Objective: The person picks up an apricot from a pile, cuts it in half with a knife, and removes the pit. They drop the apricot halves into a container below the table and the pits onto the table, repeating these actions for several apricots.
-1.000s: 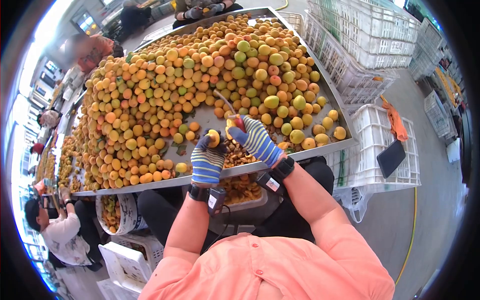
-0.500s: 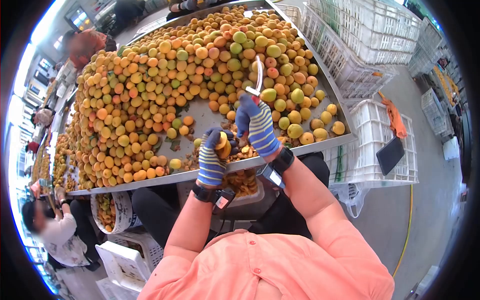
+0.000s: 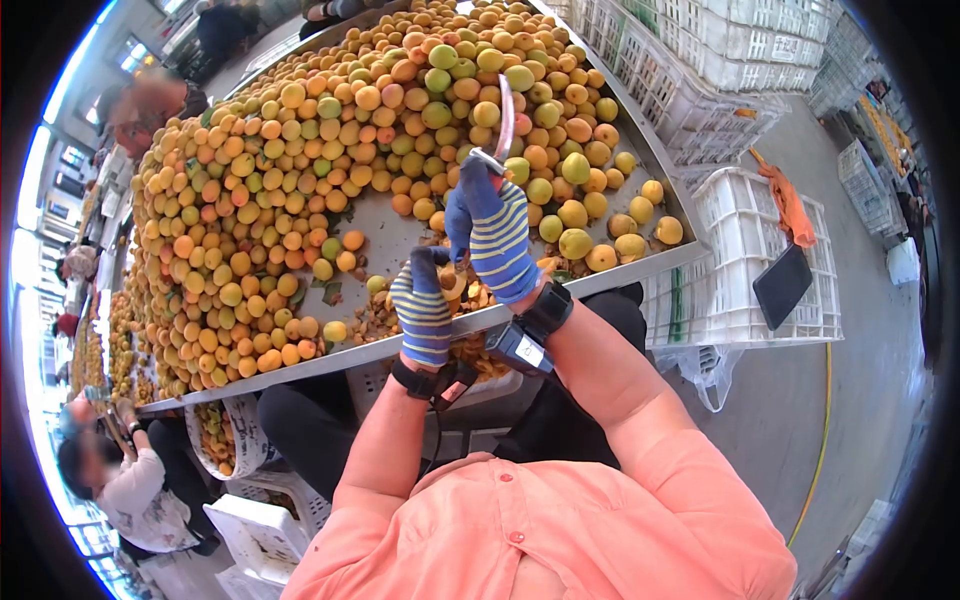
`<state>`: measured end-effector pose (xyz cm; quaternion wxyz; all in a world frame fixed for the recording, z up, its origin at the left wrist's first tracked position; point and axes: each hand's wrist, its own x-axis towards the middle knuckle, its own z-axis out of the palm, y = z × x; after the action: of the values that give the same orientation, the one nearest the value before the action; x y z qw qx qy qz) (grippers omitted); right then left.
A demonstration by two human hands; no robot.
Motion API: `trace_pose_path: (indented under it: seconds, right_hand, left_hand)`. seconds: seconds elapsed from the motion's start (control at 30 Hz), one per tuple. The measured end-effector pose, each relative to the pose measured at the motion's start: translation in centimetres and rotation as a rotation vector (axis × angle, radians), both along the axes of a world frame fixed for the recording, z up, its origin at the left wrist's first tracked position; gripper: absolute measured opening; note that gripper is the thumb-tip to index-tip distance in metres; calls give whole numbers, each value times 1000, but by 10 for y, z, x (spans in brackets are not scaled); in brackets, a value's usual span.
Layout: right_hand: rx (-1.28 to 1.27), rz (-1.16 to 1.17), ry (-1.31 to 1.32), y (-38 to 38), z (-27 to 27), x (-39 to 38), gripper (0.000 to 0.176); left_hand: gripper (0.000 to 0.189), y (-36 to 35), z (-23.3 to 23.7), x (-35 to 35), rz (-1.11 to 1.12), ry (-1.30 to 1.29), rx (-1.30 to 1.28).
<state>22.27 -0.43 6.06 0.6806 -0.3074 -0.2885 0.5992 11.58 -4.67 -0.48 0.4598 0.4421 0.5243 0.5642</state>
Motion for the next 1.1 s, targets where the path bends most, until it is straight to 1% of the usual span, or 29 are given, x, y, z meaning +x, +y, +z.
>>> trace_pose_path:
  seconds: [0.1, 0.13, 0.17, 0.2, 0.23, 0.27, 0.33, 0.37, 0.47, 0.5, 0.57, 0.6, 0.77, 0.87, 0.9, 0.93, 0.97, 1.03, 1.07, 1.1]
  right_hand:
    - [28, 39, -55, -4, 2, 0, 34]
    - [29, 44, -73, -6, 4, -1, 34]
    - [1, 56, -35, -6, 2, -1, 34]
    - [15, 29, -69, -6, 2, -3, 34]
    - [27, 3, -104, -7, 2, -6, 35]
    - [40, -23, -139, -7, 2, -7, 36]
    - [-14, -2, -25, -3, -1, -5, 41]
    - [-42, 9, 33, 0, -4, -3, 43]
    - [-153, 143, 318, 13, -19, 4, 46]
    - [-187, 143, 368, 16, -23, 4, 48]
    - [-253, 142, 467, 20, -29, 3, 50]
    - [-279, 140, 477, 22, -31, 2, 51]
    - [-348, 153, 476, 25, -37, -8, 51]
    - [-410, 176, 536, 24, -37, -12, 50]
    - [-356, 239, 607, 25, -41, -12, 49]
    - [-353, 233, 598, 26, -44, -13, 49]
    - [-351, 230, 589, 27, -47, -17, 48]
    - [-369, 208, 569, 30, -50, -19, 50]
    - [-341, 245, 603, 32, -54, -18, 49]
    - [-314, 284, 634, 33, -49, -15, 49]
  left_hand:
    - [44, -4, 14, 5, 38, 228, 100]
    - [43, -2, 9, 3, 40, 193, 107]
    - [42, 1, -1, 2, 41, 158, 114]
    - [41, 3, -5, 2, 41, 122, 121]
    - [39, 3, -7, -1, -13, 49, -10]
    - [38, 3, -8, -2, -32, 50, -22]
    - [36, 5, 1, 0, -70, 53, -46]
    - [36, 3, 7, 3, -15, 214, 69]
    - [36, 6, 2, 8, 12, 86, 124]
    - [37, 8, -2, 8, 35, 77, 40]
    - [38, 10, -8, 8, 28, 8, 70]
    - [38, 10, -8, 8, 27, -27, 83]
    - [40, 9, -5, 0, 41, 64, 146]
    - [39, 11, -14, -5, 50, 70, 178]
    - [38, 13, -19, -5, 52, 60, 177]
    - [37, 14, -22, -4, 54, 47, 177]
    - [36, 15, -25, 0, 71, -194, 107]
    - [36, 15, -26, 1, 46, -268, 90]
    - [36, 18, -25, 0, 33, -301, 86]
    - [41, 19, -25, -3, 11, -396, 28]
